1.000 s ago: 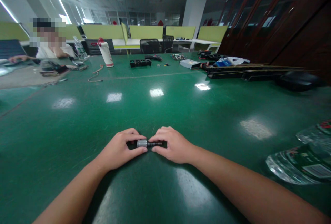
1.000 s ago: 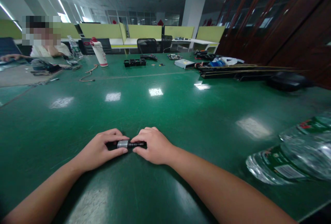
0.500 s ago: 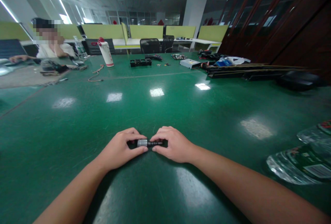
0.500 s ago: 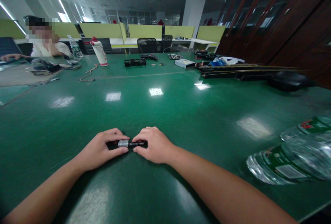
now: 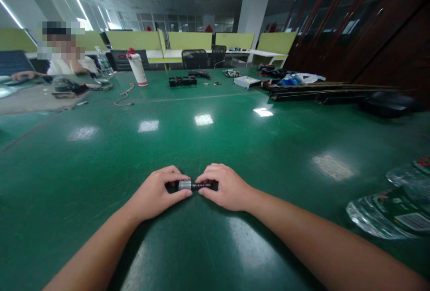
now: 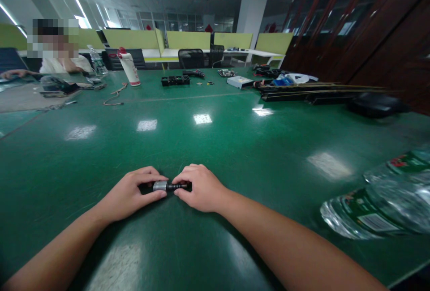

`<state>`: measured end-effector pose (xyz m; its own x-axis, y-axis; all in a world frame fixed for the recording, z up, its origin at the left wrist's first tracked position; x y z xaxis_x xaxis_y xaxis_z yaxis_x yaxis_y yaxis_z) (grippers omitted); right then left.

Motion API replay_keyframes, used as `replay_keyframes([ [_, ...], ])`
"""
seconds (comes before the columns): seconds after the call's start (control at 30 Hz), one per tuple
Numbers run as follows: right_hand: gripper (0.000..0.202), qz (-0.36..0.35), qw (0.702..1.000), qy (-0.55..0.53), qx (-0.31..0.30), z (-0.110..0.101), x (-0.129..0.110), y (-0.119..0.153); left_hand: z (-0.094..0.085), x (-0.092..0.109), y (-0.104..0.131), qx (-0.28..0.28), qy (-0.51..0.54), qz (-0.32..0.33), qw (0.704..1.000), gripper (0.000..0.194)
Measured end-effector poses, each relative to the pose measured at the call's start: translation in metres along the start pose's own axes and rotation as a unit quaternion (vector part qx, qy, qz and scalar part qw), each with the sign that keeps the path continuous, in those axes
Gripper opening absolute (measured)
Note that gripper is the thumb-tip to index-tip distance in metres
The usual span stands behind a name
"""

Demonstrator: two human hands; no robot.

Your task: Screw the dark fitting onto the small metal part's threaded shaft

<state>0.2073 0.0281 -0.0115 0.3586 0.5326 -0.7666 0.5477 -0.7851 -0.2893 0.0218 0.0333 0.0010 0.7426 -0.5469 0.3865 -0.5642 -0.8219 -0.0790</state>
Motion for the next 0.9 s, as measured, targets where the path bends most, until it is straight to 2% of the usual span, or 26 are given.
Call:
replay_keyframes([
  [0.9,0.014,0.009,1.0,-0.011,0.016,-0.0016,-0.0003,0.0011,-0.0016,0.0021,-0.0016,-0.001,0.001,-0.002,1.0,0.026],
])
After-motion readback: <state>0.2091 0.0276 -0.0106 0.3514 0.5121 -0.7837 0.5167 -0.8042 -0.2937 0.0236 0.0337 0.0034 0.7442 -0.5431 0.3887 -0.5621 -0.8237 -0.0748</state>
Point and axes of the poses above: each hand's wrist, its own y-axis away from the middle knuckle, its own z-axis out of the palm, x = y × z, the point moved 4 cm from there along -y, towards the middle knuckle, and after that the axes turned 14 degrees about -y, right-handed, at the moved point
